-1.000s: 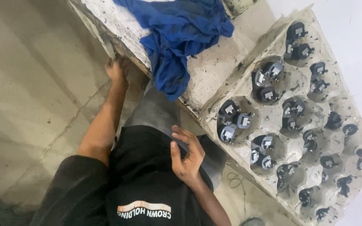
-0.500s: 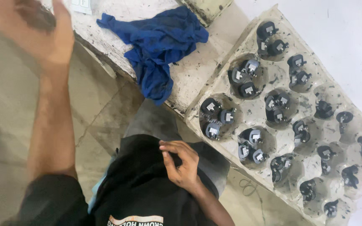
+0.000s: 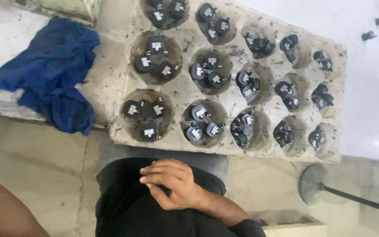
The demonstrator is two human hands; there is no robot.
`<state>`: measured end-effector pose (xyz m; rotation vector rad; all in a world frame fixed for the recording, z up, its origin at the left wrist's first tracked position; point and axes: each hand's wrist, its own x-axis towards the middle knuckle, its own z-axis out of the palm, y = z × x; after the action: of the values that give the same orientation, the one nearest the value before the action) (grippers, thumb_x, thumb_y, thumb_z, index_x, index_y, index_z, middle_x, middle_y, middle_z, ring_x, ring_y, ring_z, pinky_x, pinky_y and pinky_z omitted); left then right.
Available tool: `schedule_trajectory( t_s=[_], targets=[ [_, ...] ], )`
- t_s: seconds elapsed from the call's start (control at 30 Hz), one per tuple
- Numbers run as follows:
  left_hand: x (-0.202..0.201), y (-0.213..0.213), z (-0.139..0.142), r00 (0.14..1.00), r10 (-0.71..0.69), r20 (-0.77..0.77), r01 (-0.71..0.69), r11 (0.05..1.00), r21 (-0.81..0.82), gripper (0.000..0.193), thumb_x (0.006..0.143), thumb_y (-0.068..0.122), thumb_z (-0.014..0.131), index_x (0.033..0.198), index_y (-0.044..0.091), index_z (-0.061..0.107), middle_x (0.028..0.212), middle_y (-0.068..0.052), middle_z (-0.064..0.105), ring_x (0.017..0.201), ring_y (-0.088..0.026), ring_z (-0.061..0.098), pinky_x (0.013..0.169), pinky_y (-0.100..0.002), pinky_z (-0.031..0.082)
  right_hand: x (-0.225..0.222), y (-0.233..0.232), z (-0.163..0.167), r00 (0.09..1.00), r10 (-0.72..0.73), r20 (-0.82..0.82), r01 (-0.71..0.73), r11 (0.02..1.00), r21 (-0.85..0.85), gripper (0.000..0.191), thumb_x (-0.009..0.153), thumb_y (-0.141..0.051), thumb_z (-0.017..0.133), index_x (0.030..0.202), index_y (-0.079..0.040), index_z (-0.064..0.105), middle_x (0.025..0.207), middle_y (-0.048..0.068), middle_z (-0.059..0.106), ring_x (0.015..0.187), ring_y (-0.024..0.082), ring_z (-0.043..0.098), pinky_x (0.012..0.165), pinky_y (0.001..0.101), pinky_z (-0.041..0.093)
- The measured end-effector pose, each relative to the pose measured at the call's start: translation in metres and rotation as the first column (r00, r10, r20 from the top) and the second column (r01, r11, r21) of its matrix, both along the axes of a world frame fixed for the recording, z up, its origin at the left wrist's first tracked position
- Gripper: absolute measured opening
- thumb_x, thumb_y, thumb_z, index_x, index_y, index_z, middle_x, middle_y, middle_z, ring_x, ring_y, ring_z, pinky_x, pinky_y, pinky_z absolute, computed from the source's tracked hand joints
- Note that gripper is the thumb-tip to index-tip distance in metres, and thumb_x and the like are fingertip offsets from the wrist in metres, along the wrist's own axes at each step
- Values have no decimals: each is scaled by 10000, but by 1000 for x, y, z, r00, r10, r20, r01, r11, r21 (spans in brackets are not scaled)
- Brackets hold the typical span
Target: The person repeatedly picks small black components from a foam tray, applies a small amount of adhesive from a tube to a specific spot on each component, and returns them to the tray. The process is repeated for multiple components in a consistent sequence.
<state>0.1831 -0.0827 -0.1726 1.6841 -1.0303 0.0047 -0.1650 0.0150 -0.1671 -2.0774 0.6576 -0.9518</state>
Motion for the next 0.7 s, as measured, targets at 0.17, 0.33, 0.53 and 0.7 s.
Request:
schedule_trajectory(
  t_s=[0.17,0.33,0.53,0.7],
  targets=[
    [-78,70,78,774,-273,-571,242,961,-131,342,763,86,858,1046,27,674,913,-96,718,830,-189,737,763,-320,627,-33,0,5,969,-154,191,179,977,-118,235,880,-13,736,1102,-62,676,1072,160,761,1014,310,782,966,465,657],
    [-170,95,73,636,-700,-325,719,691,-81,450,643,176,970,992,58,710,978,-86,746,928,-178,749,819,-297,605,-42,18,-21,881,-327,341,376,923,-86,475,892,-175,802,1261,-42,535,1243,224,645,1175,356,684,1028,493,586],
    [-237,98,62,397,-874,-279,866,458,-202,462,691,282,1001,1025,94,745,971,-38,762,881,-145,755,757,-273,607,-76,50,-44,884,-311,350,262,948,180,609,959,-309,764,1368,11,446,1400,270,551,1294,365,629,1049,478,552],
    [-252,87,82,391,-892,-225,901,421,-103,613,663,422,966,1159,130,755,972,-38,698,773,-117,695,678,-253,582,-102,65,-56,674,-410,615,152,891,427,419,991,-133,764,1337,-45,545,1359,209,525,1126,366,694,942,512,611]
  ],
)
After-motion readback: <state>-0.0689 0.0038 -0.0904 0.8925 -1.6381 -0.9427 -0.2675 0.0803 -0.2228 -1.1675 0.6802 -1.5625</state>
